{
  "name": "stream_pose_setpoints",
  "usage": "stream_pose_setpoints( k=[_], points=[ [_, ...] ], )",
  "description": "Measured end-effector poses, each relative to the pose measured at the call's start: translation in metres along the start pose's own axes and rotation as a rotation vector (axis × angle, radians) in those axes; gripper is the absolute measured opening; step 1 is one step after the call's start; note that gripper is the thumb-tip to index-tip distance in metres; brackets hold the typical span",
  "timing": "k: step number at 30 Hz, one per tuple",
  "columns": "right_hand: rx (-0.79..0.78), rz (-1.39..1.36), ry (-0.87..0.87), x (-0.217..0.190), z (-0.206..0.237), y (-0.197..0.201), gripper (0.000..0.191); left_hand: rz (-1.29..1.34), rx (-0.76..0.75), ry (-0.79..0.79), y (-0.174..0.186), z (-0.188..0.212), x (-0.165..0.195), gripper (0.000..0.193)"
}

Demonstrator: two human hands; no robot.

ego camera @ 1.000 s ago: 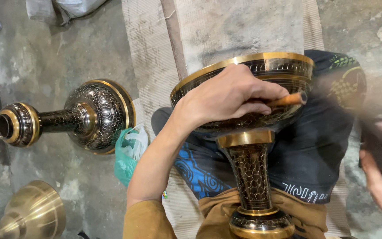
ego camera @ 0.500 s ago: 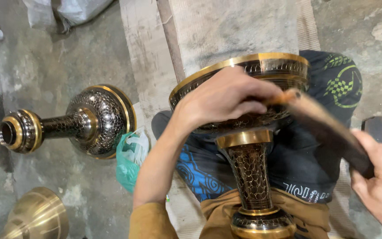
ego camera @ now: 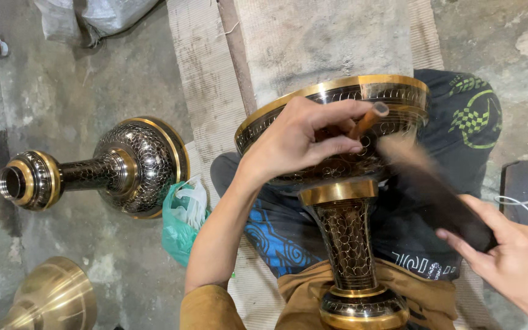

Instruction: The person sits on the floor with a large engraved brass vase held between the legs and decorates its rim. They hold a small punch against the metal surface with one hand and strike it with a wooden mallet held in the other hand, working around the rim to chase the pattern into the brass.

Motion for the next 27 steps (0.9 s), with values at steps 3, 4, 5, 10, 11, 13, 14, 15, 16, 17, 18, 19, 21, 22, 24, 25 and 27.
stream_pose_setpoints(
  k=[3, 4, 5, 10, 11, 13, 14, 15, 16, 17, 18, 19, 21, 22, 24, 25, 27],
  points=[
    [0.095, 0.148, 0.059, -0.008, 0.002, 0.007, 0.057, -0.030, 0.005, -0.027, 0.000, -0.002, -0.003, 0.048],
    [0.130, 0.154, 0.153, -0.016, 0.002, 0.010, 0.054, -0.022, -0.014, -0.035, -0.001, -0.001, -0.003, 0.048],
    [0.168, 0.159, 0.248, -0.022, 0.005, 0.013, 0.050, -0.015, -0.034, -0.045, -0.003, -0.001, -0.003, 0.047],
    [0.102, -0.251, 0.208, 0.019, -0.002, 0.021, 0.046, -0.048, -0.088, -0.115, -0.006, -0.008, 0.002, 0.043],
    [0.094, -0.270, 0.201, 0.028, -0.002, 0.022, 0.046, -0.087, -0.088, -0.144, -0.006, -0.010, 0.005, 0.044],
    [0.079, -0.287, 0.196, 0.042, -0.008, 0.024, 0.046, -0.131, -0.101, -0.169, -0.010, -0.013, 0.008, 0.044],
    [0.072, -0.292, 0.206, 0.047, -0.015, 0.025, 0.046, -0.143, -0.115, -0.169, -0.011, -0.015, 0.007, 0.044],
    [0.062, -0.295, 0.208, 0.052, -0.020, 0.026, 0.046, -0.154, -0.129, -0.165, -0.013, -0.015, 0.007, 0.044],
    [0.054, -0.296, 0.211, 0.056, -0.027, 0.026, 0.046, -0.165, -0.129, -0.146, -0.013, -0.015, 0.006, 0.043],
    [0.045, -0.297, 0.216, 0.060, -0.034, 0.026, 0.046, -0.175, -0.127, -0.132, -0.013, -0.015, 0.005, 0.042],
    [0.034, -0.298, 0.212, 0.064, -0.038, 0.027, 0.046, -0.182, -0.125, -0.113, -0.014, -0.013, 0.004, 0.040],
    [0.032, -0.292, 0.210, 0.068, -0.043, 0.029, 0.046, -0.200, -0.086, -0.118, -0.012, -0.012, 0.006, 0.040],
    [0.019, -0.305, 0.200, 0.075, -0.051, 0.031, 0.046, -0.241, -0.011, -0.130, -0.007, -0.009, 0.011, 0.040],
    [0.015, -0.315, 0.192, 0.080, -0.054, 0.030, 0.046, -0.224, 0.016, -0.095, -0.005, -0.007, 0.009, 0.040],
    [-0.002, -0.315, 0.177, 0.087, -0.061, 0.030, 0.046, -0.186, 0.072, -0.019, 0.000, 0.001, 0.008, 0.040],
    [-0.007, -0.315, 0.174, 0.089, -0.066, 0.030, 0.046, -0.204, 0.090, 0.013, 0.001, 0.004, 0.008, 0.040],
    [-0.020, -0.311, 0.183, 0.092, -0.076, 0.032, 0.046, -0.240, 0.126, 0.070, 0.003, 0.008, 0.007, 0.040]
  ],
)
Point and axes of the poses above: each hand's wrist, its own z-axis away from the middle knuckle, its own y-axis out of the back of the hand, x = y × z, the point moved 10 cm from there along -z, towards the middle knuckle, and after that the axes turned 11 degrees about -z, right-handed, at the moved point
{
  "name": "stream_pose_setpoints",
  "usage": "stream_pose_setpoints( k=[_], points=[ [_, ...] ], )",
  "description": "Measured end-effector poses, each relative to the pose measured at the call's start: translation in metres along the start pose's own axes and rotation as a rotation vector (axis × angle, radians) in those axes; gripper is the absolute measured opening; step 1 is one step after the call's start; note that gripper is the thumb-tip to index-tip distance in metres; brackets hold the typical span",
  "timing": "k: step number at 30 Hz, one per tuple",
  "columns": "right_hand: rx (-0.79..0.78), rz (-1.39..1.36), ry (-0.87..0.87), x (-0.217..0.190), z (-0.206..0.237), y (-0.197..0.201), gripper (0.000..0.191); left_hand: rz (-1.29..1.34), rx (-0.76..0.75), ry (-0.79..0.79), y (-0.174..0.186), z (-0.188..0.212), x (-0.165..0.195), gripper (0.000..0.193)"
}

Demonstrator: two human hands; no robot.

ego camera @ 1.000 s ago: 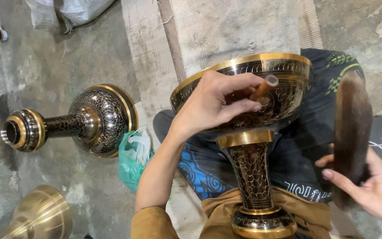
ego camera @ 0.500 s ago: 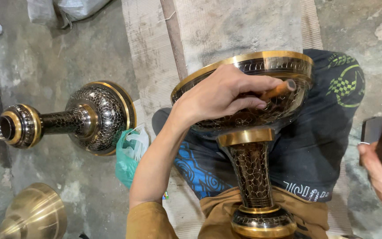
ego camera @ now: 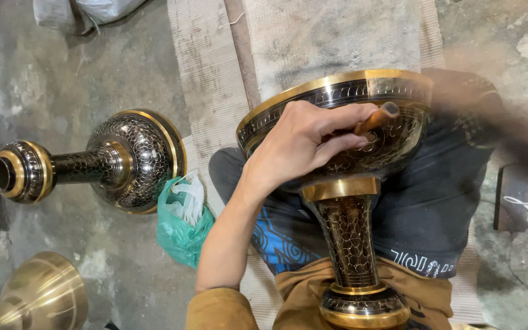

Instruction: The person sits on the floor with a large engraved brass vase held between the legs and decorates its rim. They hold a small punch against the metal surface with one hand and strike it with a wooden mallet held in the other hand, working around the rim to chase the pattern into the brass.

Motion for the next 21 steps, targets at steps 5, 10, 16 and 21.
stream_pose_setpoints(
  k=[5, 10, 16, 21],
  points=[
    [-0.025, 0.018, 0.017, 0.001, -0.034, 0.003, 0.046, 0.035, 0.135, 0.034, 0.008, 0.015, 0.006, 0.041],
    [-0.050, 0.056, 0.013, -0.001, -0.057, -0.001, 0.046, 0.057, 0.242, 0.136, 0.007, 0.032, 0.000, 0.042],
    [-0.053, 0.037, 0.010, 0.000, -0.073, 0.002, 0.046, 0.064, 0.376, 0.269, 0.001, 0.046, -0.005, 0.038],
    [-0.065, 0.051, 0.005, 0.005, -0.085, 0.004, 0.046, 0.159, 0.537, 0.326, -0.005, 0.057, -0.005, 0.022]
  ],
)
Point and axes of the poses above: each hand's wrist, its own z-axis away from the middle knuckle, its own y-axis out of the back of the hand, x = y × z, the point moved 10 cm from there along -z, towards the middle knuckle, and after that the axes turned 11 degrees about -z, right-handed, at the moved point
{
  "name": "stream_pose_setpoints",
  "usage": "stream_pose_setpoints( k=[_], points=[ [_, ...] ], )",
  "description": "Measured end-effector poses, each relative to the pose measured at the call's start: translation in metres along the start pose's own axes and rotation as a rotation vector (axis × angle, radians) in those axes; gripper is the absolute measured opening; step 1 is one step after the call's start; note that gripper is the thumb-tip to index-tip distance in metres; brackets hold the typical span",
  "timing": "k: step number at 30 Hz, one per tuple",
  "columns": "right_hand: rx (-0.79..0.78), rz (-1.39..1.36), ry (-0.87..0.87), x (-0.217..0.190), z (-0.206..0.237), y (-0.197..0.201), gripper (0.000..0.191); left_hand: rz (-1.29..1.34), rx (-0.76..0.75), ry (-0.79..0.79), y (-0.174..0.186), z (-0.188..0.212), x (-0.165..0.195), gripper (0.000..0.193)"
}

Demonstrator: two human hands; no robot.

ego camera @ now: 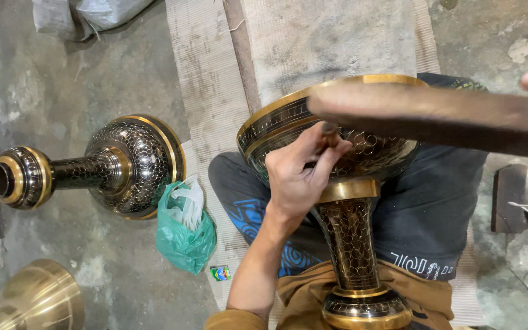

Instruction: The person sits on the floor with a large engraved brass vase held between the legs and decorates its rim. They hold a small punch against the metal surface with one hand and strike it with a wooden mallet held in the other hand, working around the rim to chase the pattern into the brass.

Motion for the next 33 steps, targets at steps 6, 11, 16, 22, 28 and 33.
stream_pose_setpoints(
  k=[6, 11, 16, 22, 28, 33],
  points=[
    [-0.007, -0.003, -0.001, 0.001, -0.008, 0.000, 0.046, -0.075, 0.129, -0.019, 0.006, 0.010, 0.000, 0.019],
    [-0.005, -0.004, 0.000, -0.005, -0.007, 0.002, 0.046, -0.001, 0.127, -0.030, 0.004, 0.012, 0.001, 0.031],
    [-0.005, 0.000, 0.012, -0.014, -0.004, 0.003, 0.046, 0.022, 0.017, -0.015, -0.003, -0.005, -0.003, 0.035],
    [-0.008, -0.012, 0.010, -0.012, 0.006, -0.001, 0.046, 0.048, -0.163, 0.031, -0.013, -0.020, -0.007, 0.046],
    [-0.017, -0.014, 0.017, -0.008, -0.002, 0.002, 0.046, -0.073, -0.187, 0.016, -0.011, -0.021, 0.003, 0.040],
    [-0.028, -0.017, 0.014, -0.005, 0.001, 0.002, 0.046, -0.086, -0.300, -0.080, -0.013, -0.032, 0.013, 0.045]
  ],
)
Point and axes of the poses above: each hand's wrist, its own z-axis away from the middle knuckle, its own y-axis out of the back of the hand, x = y × z, the point moved 10 cm from there along -z, towards the middle knuckle, and after that the axes turned 11 degrees about -z, right-handed, at the moved point
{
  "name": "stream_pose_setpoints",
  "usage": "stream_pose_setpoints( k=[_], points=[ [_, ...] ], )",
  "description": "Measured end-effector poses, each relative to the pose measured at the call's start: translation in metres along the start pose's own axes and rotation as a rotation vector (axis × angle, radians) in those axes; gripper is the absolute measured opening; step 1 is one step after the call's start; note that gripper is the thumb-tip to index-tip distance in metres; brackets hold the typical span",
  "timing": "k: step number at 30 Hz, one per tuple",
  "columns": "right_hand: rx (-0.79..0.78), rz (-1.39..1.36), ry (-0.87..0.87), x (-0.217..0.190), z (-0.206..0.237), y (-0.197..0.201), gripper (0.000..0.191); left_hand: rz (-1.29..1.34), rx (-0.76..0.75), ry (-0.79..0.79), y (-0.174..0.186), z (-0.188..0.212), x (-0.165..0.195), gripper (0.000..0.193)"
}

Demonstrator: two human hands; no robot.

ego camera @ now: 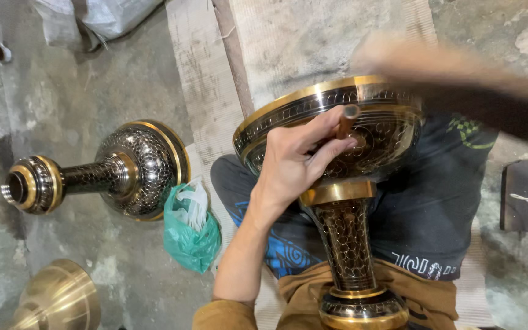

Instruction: The person sits on the floor with a large engraved brass vase held between the legs and decorates its rim. They hold a small punch against the metal surface with one hand and strike it with a wooden mallet held in the other hand, working around the rim to chase the pattern into the brass.

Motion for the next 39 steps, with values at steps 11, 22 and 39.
stream_pose_setpoints(
  k=[11, 22, 39],
  points=[
    [0.022, -0.063, 0.002, 0.011, 0.044, -0.006, 0.046, -0.085, -0.266, -0.185, -0.015, -0.011, 0.012, 0.041],
    [0.142, -0.067, 0.035, -0.008, 0.126, -0.021, 0.046, -0.083, -0.524, -0.417, -0.040, -0.025, 0.022, 0.040],
    [0.302, 0.194, 0.204, -0.099, 0.154, -0.048, 0.045, -0.119, -0.678, -0.548, -0.055, -0.025, 0.040, 0.039]
  ],
)
Point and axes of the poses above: each hand's wrist, its own z-axis away from the middle knuckle, its own y-axis out of the back of the hand, x = y × z, the point moved 10 cm from there along -z, towards the middle knuckle, and after that the axes turned 11 degrees about -z, right-handed, at the moved point
